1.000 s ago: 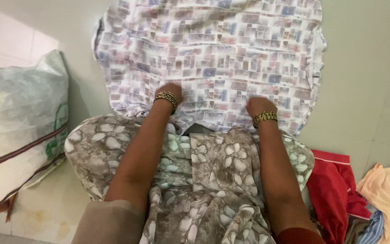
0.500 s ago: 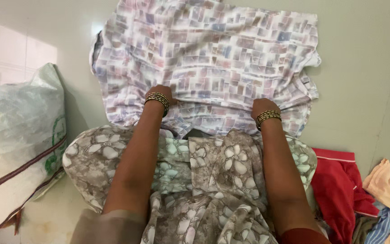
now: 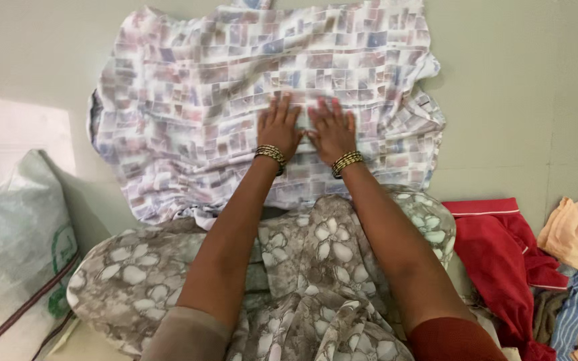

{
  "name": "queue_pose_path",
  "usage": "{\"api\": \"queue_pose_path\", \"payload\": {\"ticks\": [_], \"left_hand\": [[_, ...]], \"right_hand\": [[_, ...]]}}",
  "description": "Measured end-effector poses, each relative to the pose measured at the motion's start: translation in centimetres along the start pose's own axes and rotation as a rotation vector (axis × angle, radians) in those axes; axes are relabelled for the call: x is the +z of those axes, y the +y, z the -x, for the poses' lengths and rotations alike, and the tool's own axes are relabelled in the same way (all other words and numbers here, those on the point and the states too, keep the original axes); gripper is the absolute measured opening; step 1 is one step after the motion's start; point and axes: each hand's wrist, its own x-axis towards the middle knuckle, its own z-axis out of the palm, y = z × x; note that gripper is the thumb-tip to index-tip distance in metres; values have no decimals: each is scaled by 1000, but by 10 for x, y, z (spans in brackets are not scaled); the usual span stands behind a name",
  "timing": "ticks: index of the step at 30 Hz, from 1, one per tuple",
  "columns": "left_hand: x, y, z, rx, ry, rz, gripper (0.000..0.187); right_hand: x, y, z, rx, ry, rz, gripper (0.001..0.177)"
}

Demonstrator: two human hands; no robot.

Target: The person folds a patterned shirt on the floor. They smooth the fabric, fold the sleeves inward, and then fold the shirt in half and again into a compact rectangle.

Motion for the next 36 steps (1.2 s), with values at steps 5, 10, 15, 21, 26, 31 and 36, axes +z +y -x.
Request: {"api": "queue_pose_path", "payload": {"ticks": [5, 10, 15, 21, 26, 31, 36], "left_hand": [[-34, -2, 6, -131, -170, -152, 82], [-43, -27, 2, -238, -121, -147, 87], [-46, -53, 0, -168, -83, -143, 87], [-84, -62, 27, -556, -315, -119, 106], [-90, -60, 10, -597, -324, -67, 115], [-92, -67, -30, -626, -280, -10, 113], [-89, -85, -76, -538, -114, 17, 114]], "right_hand": [[-21, 71, -6, 281, -41, 177, 76], [-36, 130, -6, 498, 88, 62, 73], [-72, 127, 1, 602, 137, 76, 59], [-89, 104, 19, 586, -388, -31, 69], [-37, 90, -6, 344, -558, 249, 107], [-68, 101, -28, 548, -461, -17, 108], [-77, 113, -53, 422, -101, -43, 109]]}}
